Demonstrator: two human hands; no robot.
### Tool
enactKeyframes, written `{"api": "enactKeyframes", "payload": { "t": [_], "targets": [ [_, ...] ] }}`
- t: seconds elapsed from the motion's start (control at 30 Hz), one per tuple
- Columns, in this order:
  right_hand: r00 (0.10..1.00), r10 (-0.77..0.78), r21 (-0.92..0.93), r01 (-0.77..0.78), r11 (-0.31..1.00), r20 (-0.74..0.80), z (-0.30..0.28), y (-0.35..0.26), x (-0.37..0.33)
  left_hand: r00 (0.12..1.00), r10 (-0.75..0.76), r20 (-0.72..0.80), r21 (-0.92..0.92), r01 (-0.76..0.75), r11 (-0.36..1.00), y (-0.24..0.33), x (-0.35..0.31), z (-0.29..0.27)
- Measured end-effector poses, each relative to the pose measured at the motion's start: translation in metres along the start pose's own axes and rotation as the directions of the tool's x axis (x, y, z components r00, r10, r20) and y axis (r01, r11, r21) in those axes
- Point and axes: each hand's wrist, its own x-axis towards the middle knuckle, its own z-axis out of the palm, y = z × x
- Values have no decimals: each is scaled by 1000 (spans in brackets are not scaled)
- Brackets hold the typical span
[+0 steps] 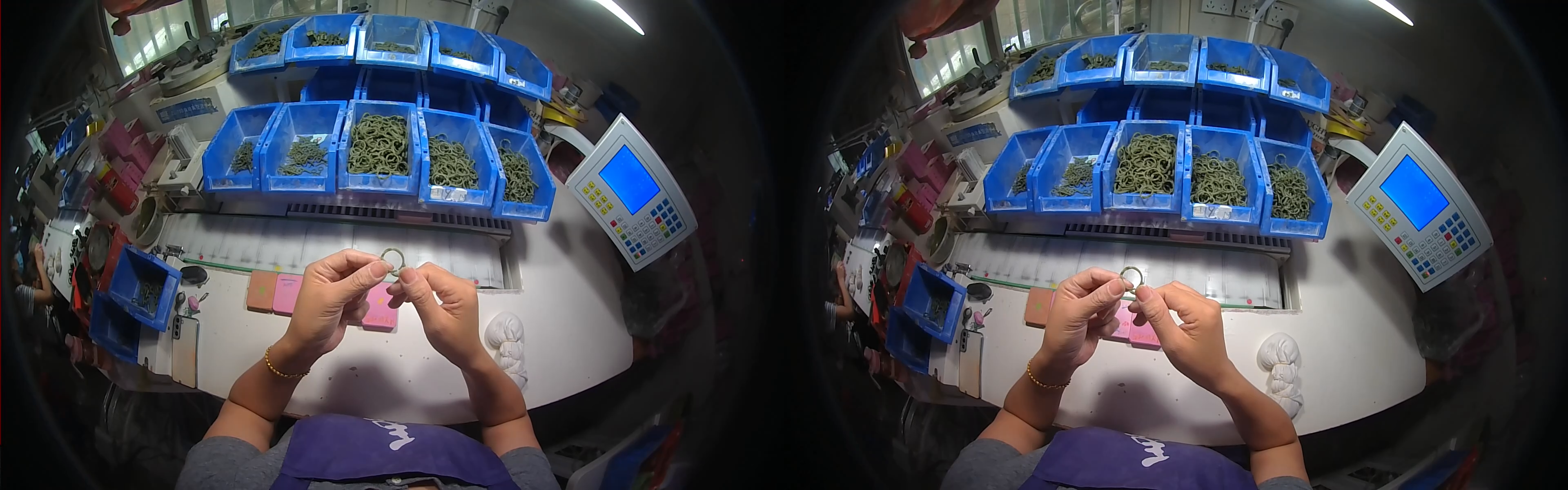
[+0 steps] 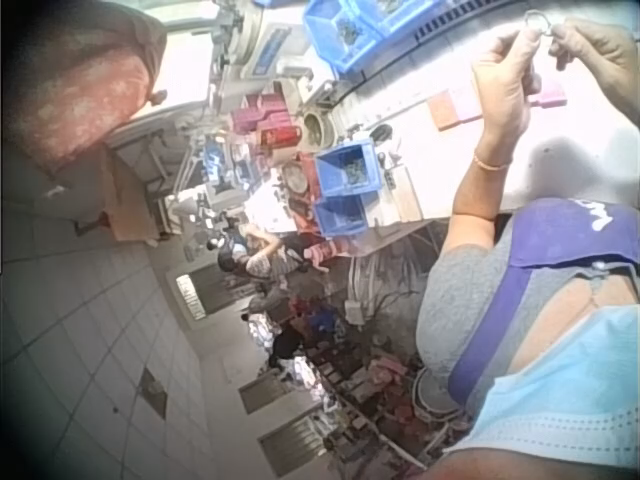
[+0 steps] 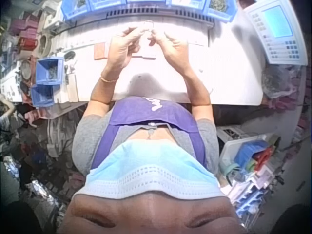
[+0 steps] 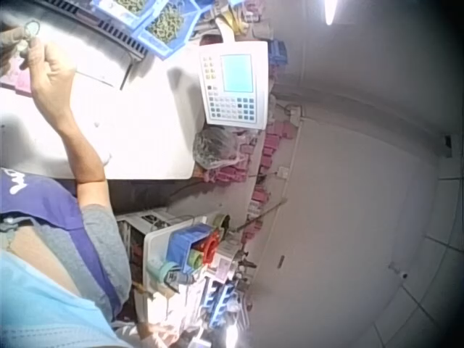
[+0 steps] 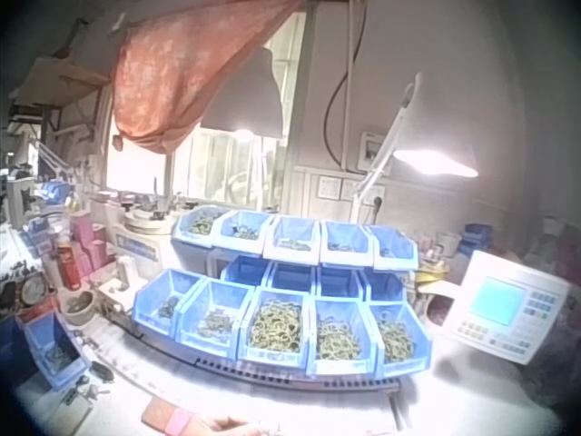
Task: Assembling green wicks into metal rings and placing them into molds.
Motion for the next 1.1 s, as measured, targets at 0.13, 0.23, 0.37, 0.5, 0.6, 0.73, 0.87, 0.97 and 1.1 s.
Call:
{"api": "enactKeyframes", "payload": {
  "t": [0.13,0.23,0.37,0.5,0.6,0.73,0.87,0.97,1.1],
  "targets": [
    [1000,7,-2,-7,1000,9,0,-1,0,1000,1,12,-11,-1,1000,0,0,0],
    [1000,6,1,-6,1000,14,1,0,1,1000,21,-4,10,-21,1000,0,-1,0],
    [999,1,-36,0,999,32,2,-1,2,996,85,5,46,-86,995,-1,-2,-2],
    [998,-60,-92,62,994,26,3,1,2,979,201,-25,169,-194,966,1,-5,3],
    [995,-94,-111,96,989,18,4,6,2,954,298,-25,301,-277,913,-1,-6,2],
    [992,-123,-136,125,983,25,4,8,2,935,354,-19,358,-324,876,0,-9,3],
    [988,-153,-157,156,975,28,5,10,2,904,426,24,375,-403,835,2,-10,8],
    [987,-155,-168,159,973,33,5,12,3,892,449,38,370,-430,823,3,-11,11],
    [984,-174,-194,180,964,50,6,14,4,873,486,46,464,-449,763,1,-11,6]
  ]
}}
